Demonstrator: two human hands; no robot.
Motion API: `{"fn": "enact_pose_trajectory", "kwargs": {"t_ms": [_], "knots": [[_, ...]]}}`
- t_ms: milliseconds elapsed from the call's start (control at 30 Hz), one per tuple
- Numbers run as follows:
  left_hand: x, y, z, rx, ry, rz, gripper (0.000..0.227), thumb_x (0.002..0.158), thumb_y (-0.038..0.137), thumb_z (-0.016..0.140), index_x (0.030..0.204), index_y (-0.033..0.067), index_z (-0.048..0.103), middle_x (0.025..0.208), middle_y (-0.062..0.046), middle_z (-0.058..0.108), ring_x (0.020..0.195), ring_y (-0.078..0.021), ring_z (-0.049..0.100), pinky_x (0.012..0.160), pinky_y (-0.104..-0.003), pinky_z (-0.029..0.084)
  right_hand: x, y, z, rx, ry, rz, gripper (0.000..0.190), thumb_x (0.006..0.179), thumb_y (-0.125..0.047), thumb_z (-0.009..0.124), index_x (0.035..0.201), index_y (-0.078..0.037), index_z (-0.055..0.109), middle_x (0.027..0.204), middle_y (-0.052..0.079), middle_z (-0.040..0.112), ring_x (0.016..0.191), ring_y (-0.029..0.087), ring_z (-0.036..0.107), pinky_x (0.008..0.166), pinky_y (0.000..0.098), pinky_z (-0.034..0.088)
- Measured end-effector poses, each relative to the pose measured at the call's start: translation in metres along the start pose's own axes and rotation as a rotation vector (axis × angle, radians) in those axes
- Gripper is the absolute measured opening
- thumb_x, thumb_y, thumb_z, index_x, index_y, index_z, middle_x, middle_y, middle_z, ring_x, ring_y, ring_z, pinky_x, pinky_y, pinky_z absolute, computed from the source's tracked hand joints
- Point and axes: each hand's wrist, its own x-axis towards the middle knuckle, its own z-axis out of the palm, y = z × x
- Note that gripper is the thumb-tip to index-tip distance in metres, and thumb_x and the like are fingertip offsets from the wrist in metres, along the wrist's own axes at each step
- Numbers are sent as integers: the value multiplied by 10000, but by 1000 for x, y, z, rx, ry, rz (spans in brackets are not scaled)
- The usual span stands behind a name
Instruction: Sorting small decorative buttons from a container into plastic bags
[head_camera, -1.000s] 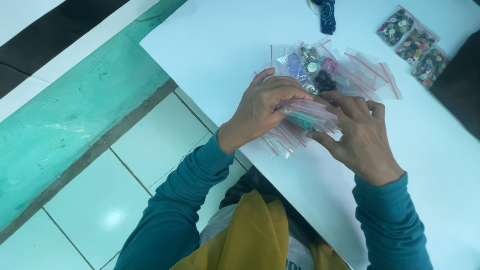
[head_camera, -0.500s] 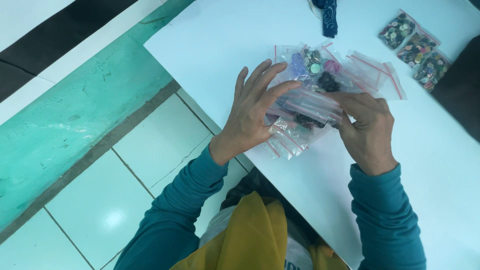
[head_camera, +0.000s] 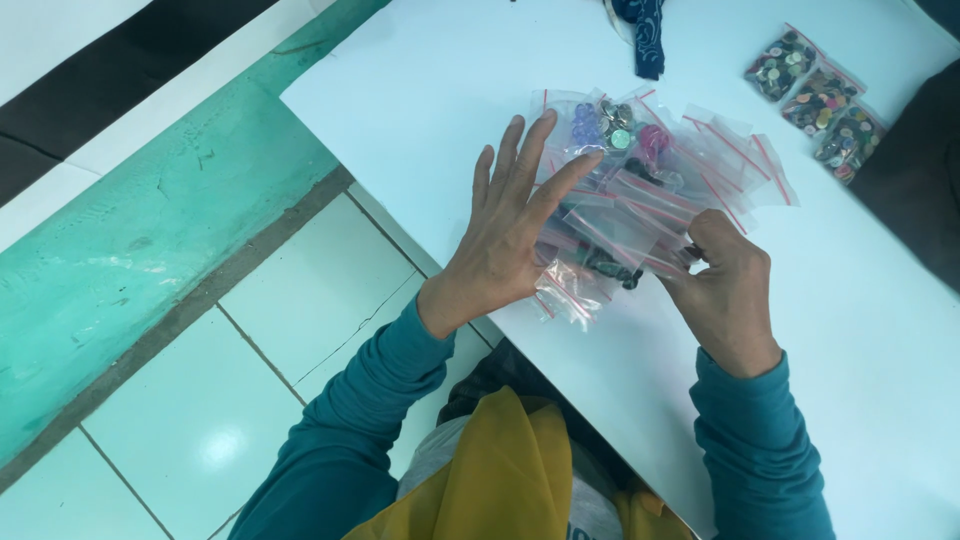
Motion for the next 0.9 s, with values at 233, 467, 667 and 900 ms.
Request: {"fn": "enact_pose_trajectory", "kwargs": {"t_ms": [233,467,667,900], "knots": [[0,1,4,140,97,48,1141,848,615,1047,1656,371,280,1786,-154,-48,1690,-506,-35,1334,-832,131,6,-22,1,-32,-15,-42,377,956,-225,794,1262,-16,724,1137,161,657,810,242,585,619,327,456],[1,-4,12,-88,172,22,806,852,620,847,1443,240,452,1748,-129,75,1664,-487,18,1331,-770,51,3,-30,-11,87,-167,-12,511,913,-156,763,1386,-13,636,1334,189,564,923,238,611,758,325,537],[-7,-5,19,-200,264,32,823,856,459,930,1452,231,411,1751,-136,129,1676,-472,69,1339,-779,70,4,-37,-36,-70,-337,140,668,850,-19,716,1484,-181,580,1379,99,551,790,220,585,779,345,547],[1,2,10,-24,143,-21,873,827,763,658,1510,240,510,1739,-175,50,1634,-520,-22,1276,-804,49,-9,-7,-19,-313,-172,-112,622,822,44,778,1412,-61,613,1236,215,515,1160,407,560,917,490,534]]}}
